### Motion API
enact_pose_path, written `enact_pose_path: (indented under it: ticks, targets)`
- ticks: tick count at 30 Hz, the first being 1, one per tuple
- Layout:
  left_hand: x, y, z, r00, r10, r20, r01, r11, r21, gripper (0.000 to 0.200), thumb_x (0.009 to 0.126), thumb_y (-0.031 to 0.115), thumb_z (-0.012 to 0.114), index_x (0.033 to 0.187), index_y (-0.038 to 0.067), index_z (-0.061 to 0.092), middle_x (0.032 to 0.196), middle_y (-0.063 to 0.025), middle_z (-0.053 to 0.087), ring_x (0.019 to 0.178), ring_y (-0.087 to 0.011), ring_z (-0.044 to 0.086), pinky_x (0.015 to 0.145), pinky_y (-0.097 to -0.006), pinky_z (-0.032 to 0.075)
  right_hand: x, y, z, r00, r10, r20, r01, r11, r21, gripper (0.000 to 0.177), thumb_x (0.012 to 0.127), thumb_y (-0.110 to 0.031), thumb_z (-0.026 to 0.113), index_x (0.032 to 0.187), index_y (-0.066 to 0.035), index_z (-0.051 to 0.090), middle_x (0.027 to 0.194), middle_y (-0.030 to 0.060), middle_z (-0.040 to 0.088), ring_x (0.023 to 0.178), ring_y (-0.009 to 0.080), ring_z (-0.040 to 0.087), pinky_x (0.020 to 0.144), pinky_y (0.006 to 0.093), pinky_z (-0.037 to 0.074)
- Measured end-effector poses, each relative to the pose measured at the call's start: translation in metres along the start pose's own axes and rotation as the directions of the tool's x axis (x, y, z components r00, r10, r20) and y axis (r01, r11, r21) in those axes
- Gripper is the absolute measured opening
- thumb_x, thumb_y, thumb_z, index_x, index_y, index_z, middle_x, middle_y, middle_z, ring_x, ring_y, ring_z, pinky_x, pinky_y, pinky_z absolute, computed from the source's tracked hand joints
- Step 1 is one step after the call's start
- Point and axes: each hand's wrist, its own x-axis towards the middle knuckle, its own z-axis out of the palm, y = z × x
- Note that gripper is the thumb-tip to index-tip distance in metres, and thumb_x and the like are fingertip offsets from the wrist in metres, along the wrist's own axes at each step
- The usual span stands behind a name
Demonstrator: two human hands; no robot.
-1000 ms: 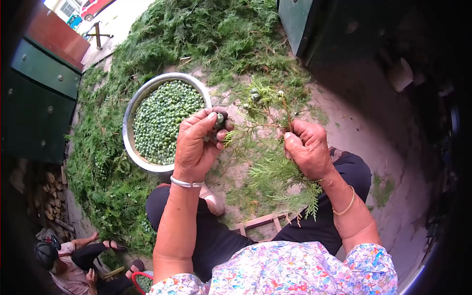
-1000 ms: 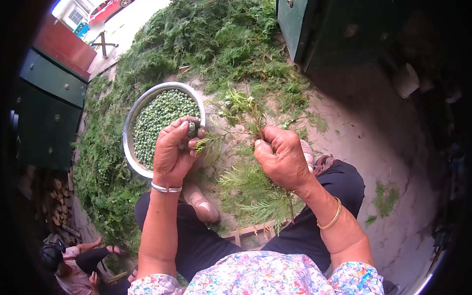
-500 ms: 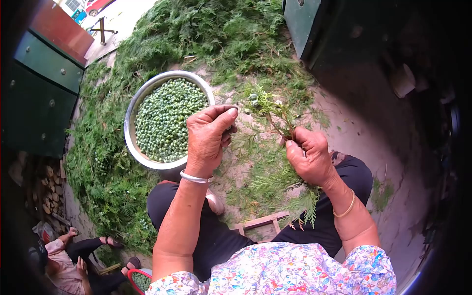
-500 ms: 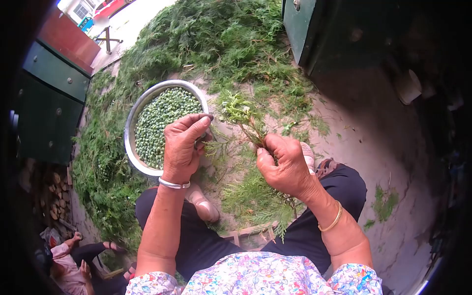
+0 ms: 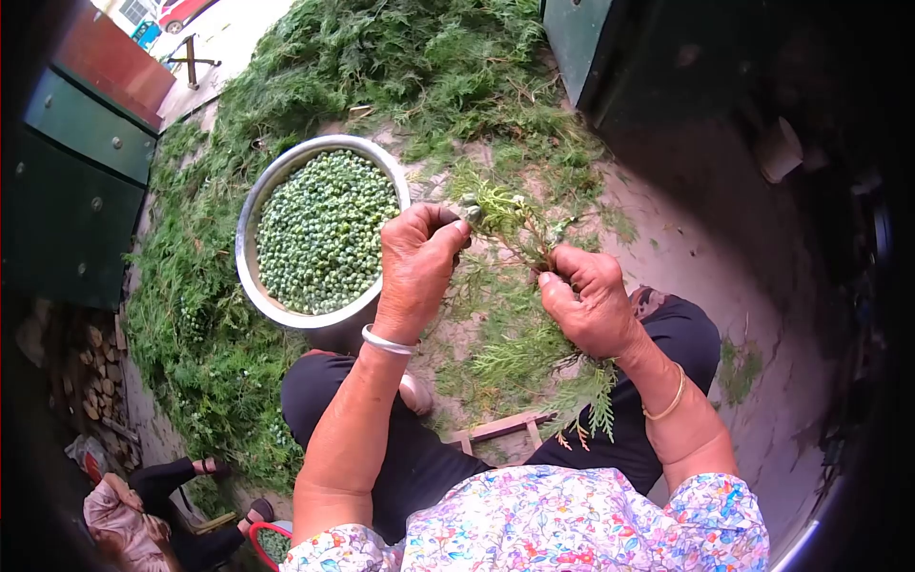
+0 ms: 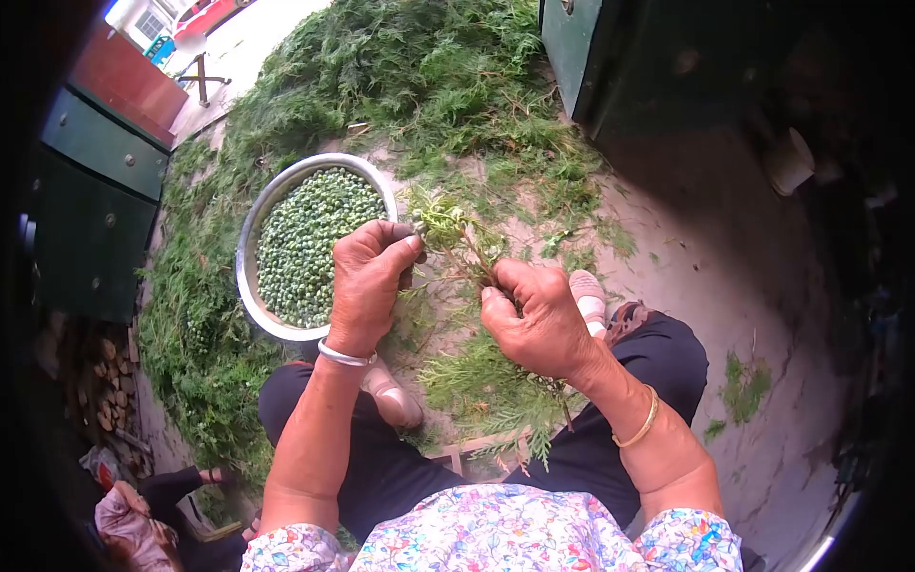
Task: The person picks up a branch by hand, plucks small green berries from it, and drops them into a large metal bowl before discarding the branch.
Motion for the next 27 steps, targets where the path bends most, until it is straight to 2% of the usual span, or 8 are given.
enact_pose_path:
  ticks: [3,6,8,15,18,21,24,27]
  targets:
    - [0.007,-0.015,0.003,0.933,0.295,-0.207,-0.202,0.903,0.378,0.007,0.080,0.004,0.061,0.080,-0.003,0.063,0.068,-0.0028,0.061,0.055,-0.0041,0.051,0.047,-0.0198,0.040,0.000,0.002,0.000,0.999,0.022,0.023,-0.022,1.000,0.003,0.016,0.080,-0.001,0.054,0.066,0.001,0.047,0.053,0.0075,0.042,0.049,0.0092,0.038,0.046,0.0290,0.033]
    - [0.014,-0.007,-0.007,0.897,0.256,-0.359,-0.124,0.928,0.352,0.007,0.081,0.004,0.061,0.080,-0.003,0.062,0.067,-0.0028,0.061,0.054,-0.0049,0.051,0.046,-0.0204,0.041,-0.001,0.005,-0.002,0.998,0.069,0.012,-0.069,0.997,0.040,0.017,0.079,-0.001,0.054,0.065,0.002,0.046,0.052,0.0078,0.040,0.049,0.0091,0.037,0.046,0.0291,0.033]
    - [0.010,0.003,-0.015,0.965,-0.023,-0.261,-0.042,0.969,-0.242,0.012,0.081,0.002,0.059,0.093,-0.003,0.058,0.071,-0.0069,0.060,0.052,-0.0090,0.050,0.045,-0.0200,0.040,0.001,0.006,-0.004,0.994,0.109,-0.031,-0.106,0.990,0.098,0.018,0.079,-0.001,0.054,0.064,0.002,0.045,0.052,0.0081,0.039,0.048,0.0092,0.036,0.045,0.0294,0.033]
    - [-0.005,0.018,-0.028,0.979,0.003,0.204,0.151,0.664,-0.732,0.019,0.090,0.009,0.050,0.103,-0.004,0.054,0.083,-0.0160,0.058,0.053,-0.0089,0.044,0.045,-0.0198,0.037,0.000,0.019,0.004,0.986,-0.164,-0.038,0.137,0.913,-0.384,0.011,0.074,-0.001,0.054,0.066,-0.002,0.046,0.049,0.0149,0.047,0.049,0.0341,0.056,0.046,0.0425,0.041]
    - [-0.014,0.022,-0.010,0.975,0.017,0.220,0.126,0.778,-0.616,0.014,0.088,0.010,0.057,0.094,-0.003,0.058,0.077,-0.0127,0.060,0.052,-0.0085,0.045,0.044,-0.0210,0.037,-0.001,0.026,0.009,0.964,-0.265,0.041,0.238,0.776,-0.584,0.012,0.069,-0.002,0.057,0.067,-0.003,0.046,0.052,0.0128,0.050,0.051,0.0311,0.057,0.049,0.0413,0.044]
    - [-0.023,0.022,0.008,0.982,0.045,0.184,-0.024,0.993,-0.117,0.011,0.080,0.002,0.066,0.091,-0.002,0.065,0.071,-0.0036,0.062,0.057,-0.0039,0.051,0.048,-0.0183,0.039,-0.004,0.025,0.013,0.949,-0.258,0.178,0.306,0.640,-0.705,0.012,0.066,-0.005,0.059,0.075,0.001,0.052,0.060,0.0119,0.056,0.057,0.0276,0.058,0.053,0.0397,0.046]
    - [-0.021,0.007,0.015,0.931,0.276,0.240,-0.347,0.876,0.335,0.019,0.078,0.000,0.065,0.096,-0.003,0.066,0.068,0.0010,0.061,0.055,-0.0036,0.049,0.048,-0.0200,0.039,-0.008,0.030,0.021,0.934,-0.248,0.258,0.356,0.559,-0.749,0.027,0.067,-0.008,0.058,0.089,0.008,0.057,0.067,0.0122,0.058,0.062,0.0252,0.059,0.055,0.0375,0.046]
    - [-0.019,-0.005,0.016,0.924,0.311,0.224,-0.383,0.725,0.573,0.017,0.074,0.001,0.064,0.091,-0.003,0.066,0.062,-0.0108,0.060,0.056,-0.0167,0.057,0.054,-0.0293,0.045,-0.010,0.033,0.026,0.910,-0.271,0.313,0.411,0.503,-0.760,0.036,0.070,-0.008,0.056,0.101,0.012,0.057,0.066,0.0117,0.059,0.062,0.0244,0.059,0.056,0.0361,0.046]
